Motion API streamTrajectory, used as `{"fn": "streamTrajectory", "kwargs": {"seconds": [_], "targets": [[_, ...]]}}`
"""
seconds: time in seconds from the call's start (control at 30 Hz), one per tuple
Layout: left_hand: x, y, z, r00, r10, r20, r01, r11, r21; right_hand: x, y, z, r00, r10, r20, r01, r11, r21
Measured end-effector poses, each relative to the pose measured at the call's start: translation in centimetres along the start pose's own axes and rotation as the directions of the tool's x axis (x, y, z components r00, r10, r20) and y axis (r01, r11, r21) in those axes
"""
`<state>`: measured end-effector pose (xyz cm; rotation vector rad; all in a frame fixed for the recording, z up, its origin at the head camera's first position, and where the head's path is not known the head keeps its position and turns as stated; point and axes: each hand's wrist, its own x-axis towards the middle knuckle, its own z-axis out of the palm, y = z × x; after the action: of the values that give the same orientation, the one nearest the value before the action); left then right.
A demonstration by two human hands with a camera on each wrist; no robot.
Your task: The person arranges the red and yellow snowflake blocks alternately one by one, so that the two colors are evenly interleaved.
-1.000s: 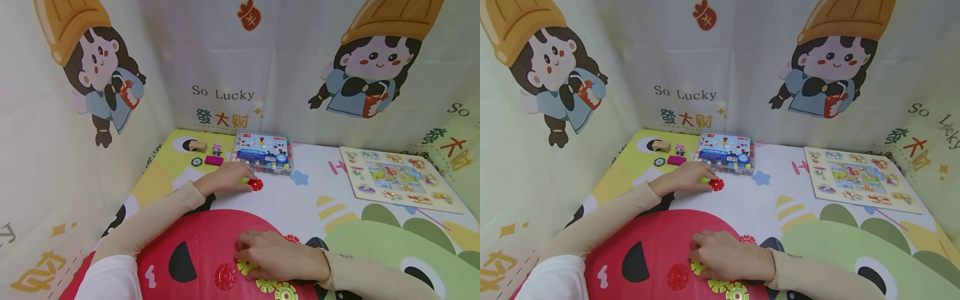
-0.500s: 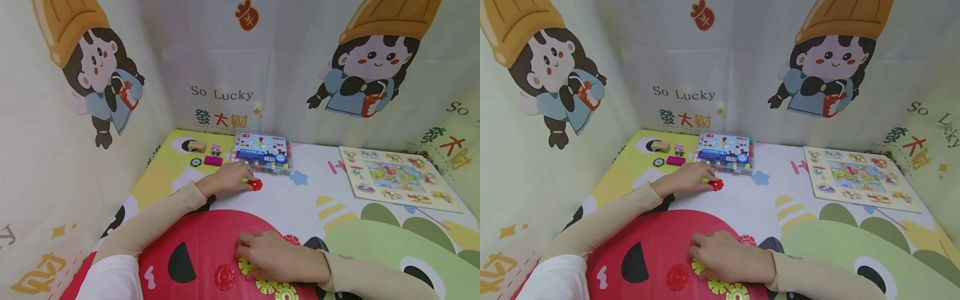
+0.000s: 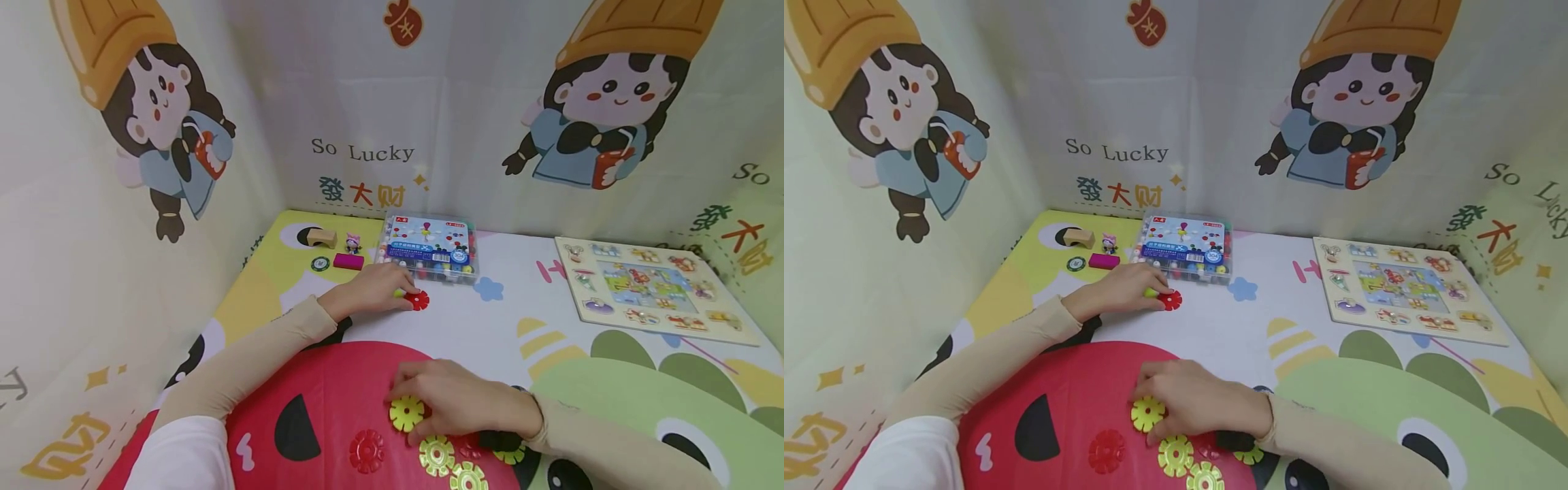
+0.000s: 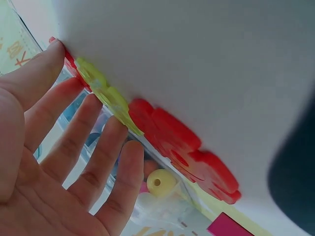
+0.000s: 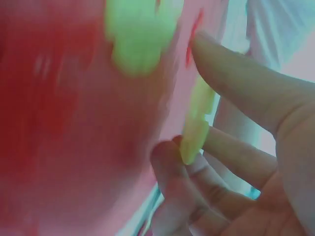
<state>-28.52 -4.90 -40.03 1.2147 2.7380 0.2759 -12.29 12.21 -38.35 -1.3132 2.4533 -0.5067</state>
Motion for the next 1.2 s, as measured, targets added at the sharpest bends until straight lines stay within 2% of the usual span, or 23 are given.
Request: {"fn": "streamTrajectory", "kwargs": {"seconds": [0.1,0.17,0.23,0.3,0.37,0.43,0.5,0.7,0.87,0.97,1.1,1.13,1.2], "targets": [[0.0,0.1,0.0,1.0,-0.002,0.002,0.002,1.0,0.013,0.4,2.4,-1.5,0.986,0.122,-0.114,-0.124,0.992,-0.011],[0.1,0.1,-0.1,1.0,-0.004,0.003,0.004,1.0,0.018,0.7,4.7,-2.6,0.956,0.213,-0.204,-0.219,0.976,-0.005],[0.1,0.2,0.0,1.0,-0.009,0.007,0.009,1.0,0.017,1.0,7.1,-3.5,0.914,0.298,-0.275,-0.308,0.951,0.005],[0.1,0.2,0.0,1.0,-0.012,0.011,0.012,1.0,0.011,1.2,9.3,-4.2,0.878,0.361,-0.314,-0.376,0.927,0.015],[0.1,0.2,0.0,1.0,-0.01,0.014,0.009,1.0,0.007,1.3,10.9,-4.7,0.862,0.393,-0.321,-0.408,0.913,0.024],[0.2,0.2,0.1,1.0,-0.001,0.012,0.001,1.0,0.006,1.3,12.0,-4.9,0.863,0.396,-0.314,-0.406,0.913,0.036],[0.2,0.2,0.1,1.0,0.009,0.007,-0.009,1.0,0.008,1.3,12.5,-5.0,0.873,0.38,-0.305,-0.381,0.923,0.059],[0.3,-0.1,0.2,1.0,0.006,-0.01,-0.006,1.0,0.025,1.3,12.7,-4.8,0.887,0.337,-0.314,-0.342,0.939,0.041],[0.4,0.0,0.1,1.0,0.015,-0.008,-0.015,0.999,0.032,1.1,12.6,-4.7,0.884,0.349,-0.311,-0.359,0.933,0.025],[0.4,0.2,-0.1,1.0,0.012,0.005,-0.013,0.999,0.048,0.9,12.3,-4.5,0.873,0.375,-0.313,-0.39,0.921,0.014],[0.5,0.8,-0.3,1.0,0.026,0.008,-0.027,0.997,0.066,0.9,10.2,-3.8,0.857,0.359,-0.37,-0.413,0.907,-0.078],[0.6,1.0,-0.4,0.999,0.034,0.005,-0.034,0.997,0.07,0.9,9.2,-3.4,0.863,0.331,-0.381,-0.399,0.91,-0.113],[0.8,1.5,-0.6,0.999,0.051,-0.004,-0.05,0.996,0.069,1.0,6.5,-2.5,0.901,0.237,-0.364,-0.315,0.934,-0.171]]}}
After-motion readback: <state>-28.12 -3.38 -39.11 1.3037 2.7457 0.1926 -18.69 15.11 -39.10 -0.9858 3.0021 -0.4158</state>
